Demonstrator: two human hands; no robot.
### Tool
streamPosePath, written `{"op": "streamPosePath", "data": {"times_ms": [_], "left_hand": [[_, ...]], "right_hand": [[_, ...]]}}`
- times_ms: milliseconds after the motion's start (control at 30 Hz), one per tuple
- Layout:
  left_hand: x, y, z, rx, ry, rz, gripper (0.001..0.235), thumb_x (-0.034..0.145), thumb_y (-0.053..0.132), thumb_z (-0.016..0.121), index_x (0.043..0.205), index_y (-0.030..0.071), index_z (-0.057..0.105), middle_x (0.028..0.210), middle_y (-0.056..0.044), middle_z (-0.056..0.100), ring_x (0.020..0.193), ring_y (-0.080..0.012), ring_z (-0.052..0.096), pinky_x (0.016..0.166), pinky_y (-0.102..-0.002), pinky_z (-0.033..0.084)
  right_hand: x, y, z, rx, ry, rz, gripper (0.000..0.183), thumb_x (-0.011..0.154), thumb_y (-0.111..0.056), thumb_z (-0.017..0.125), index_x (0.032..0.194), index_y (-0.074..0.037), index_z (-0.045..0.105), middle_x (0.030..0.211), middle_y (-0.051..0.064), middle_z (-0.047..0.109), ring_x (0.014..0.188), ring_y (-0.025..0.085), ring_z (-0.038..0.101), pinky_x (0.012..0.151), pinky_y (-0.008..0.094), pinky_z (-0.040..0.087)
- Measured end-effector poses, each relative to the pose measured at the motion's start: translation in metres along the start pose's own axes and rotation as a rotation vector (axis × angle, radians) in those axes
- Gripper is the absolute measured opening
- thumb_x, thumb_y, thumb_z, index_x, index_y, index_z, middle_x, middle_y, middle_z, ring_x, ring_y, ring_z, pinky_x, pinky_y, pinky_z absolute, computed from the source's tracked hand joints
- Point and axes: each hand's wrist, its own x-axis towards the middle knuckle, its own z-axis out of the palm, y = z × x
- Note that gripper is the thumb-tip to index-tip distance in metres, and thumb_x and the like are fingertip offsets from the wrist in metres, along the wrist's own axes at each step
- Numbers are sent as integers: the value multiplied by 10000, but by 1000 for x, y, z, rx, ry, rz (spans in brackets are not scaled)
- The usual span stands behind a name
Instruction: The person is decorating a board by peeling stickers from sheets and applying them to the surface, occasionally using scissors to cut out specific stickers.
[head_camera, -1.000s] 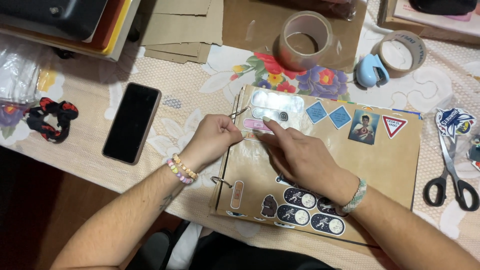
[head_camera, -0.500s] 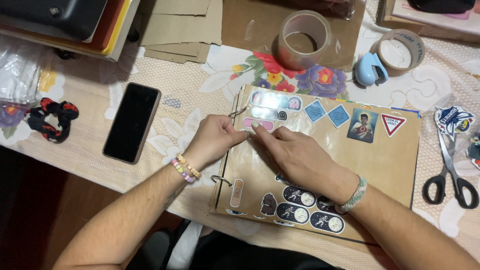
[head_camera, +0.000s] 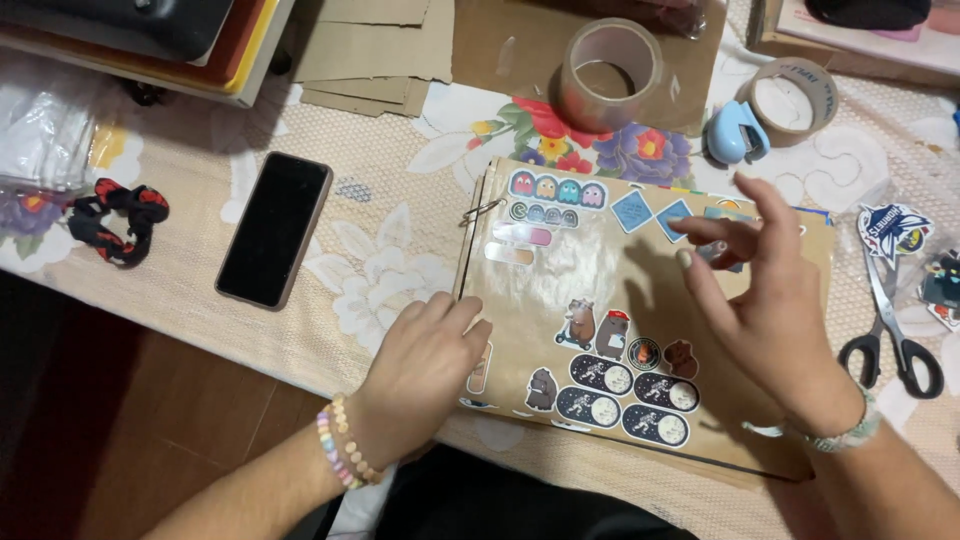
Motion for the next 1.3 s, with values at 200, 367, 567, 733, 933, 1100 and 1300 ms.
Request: {"op": "streamPosePath", "data": {"times_ms": [200, 367, 567, 733, 933, 1100, 1300], "left_hand": [[4, -5, 5, -265, -98, -15, 83, 815, 53, 670, 841, 92, 602, 910, -84, 564, 828, -300, 532, 668, -442, 445], [14, -10, -1, -471, -140, -51, 186, 745, 15, 682, 771, 148, 555, 762, -8, 596, 784, -229, 557, 750, -367, 457], [9, -5, -10, -549, -50, -84, 109, 856, 2, 574, 827, 74, 651, 693, -81, 669, 717, -293, 621, 686, -412, 486], [-10, 7, -23, -432, 13, 13, 147, 754, -3, 520, 647, 98, 534, 596, -52, 552, 591, -268, 550, 601, -405, 447], [-8, 5, -29, -282, 194, 115, 315, 857, -59, 635, 1164, 8, 656, 896, -111, 655, 807, -250, 598, 656, -363, 506], [7, -5, 4, -255, -9, 56, 88, 898, 63, 618, 813, 66, 643, 831, -74, 567, 803, -293, 531, 659, -421, 441], [10, -6, -8, -562, -84, -37, 190, 832, -54, 490, 783, 116, 559, 723, -53, 624, 752, -255, 569, 725, -368, 466]], "right_hand": [[-20, 17, 15, -65, -299, -39, 773, 887, -205, 648, 1496, 28, 233, 1361, 116, 636, 1189, 344, 591, 993, 464, 447], [-25, 30, 28, -190, -334, -223, 808, 899, -295, 661, 1502, 51, 251, 1347, 263, 584, 1135, 427, 598, 941, 481, 489], [-26, 33, 32, -202, -323, -294, 830, 911, -288, 659, 1516, 31, 189, 1386, 239, 587, 1158, 434, 609, 907, 488, 524], [-26, 31, 30, -215, -375, -201, 838, 905, -302, 658, 1530, 16, 200, 1355, 257, 570, 1108, 434, 612, 824, 500, 538], [-28, 28, 31, -216, -353, -245, 801, 923, -326, 634, 1514, 31, 227, 1385, 251, 560, 1132, 427, 610, 823, 502, 547], [-28, 32, 31, -227, -341, -233, 818, 902, -316, 663, 1508, 11, 222, 1395, 266, 563, 1150, 428, 610, 835, 505, 547], [-26, 27, 29, -196, -368, -203, 814, 902, -296, 656, 1512, 6, 211, 1422, 173, 583, 1204, 401, 590, 874, 496, 536]]}}
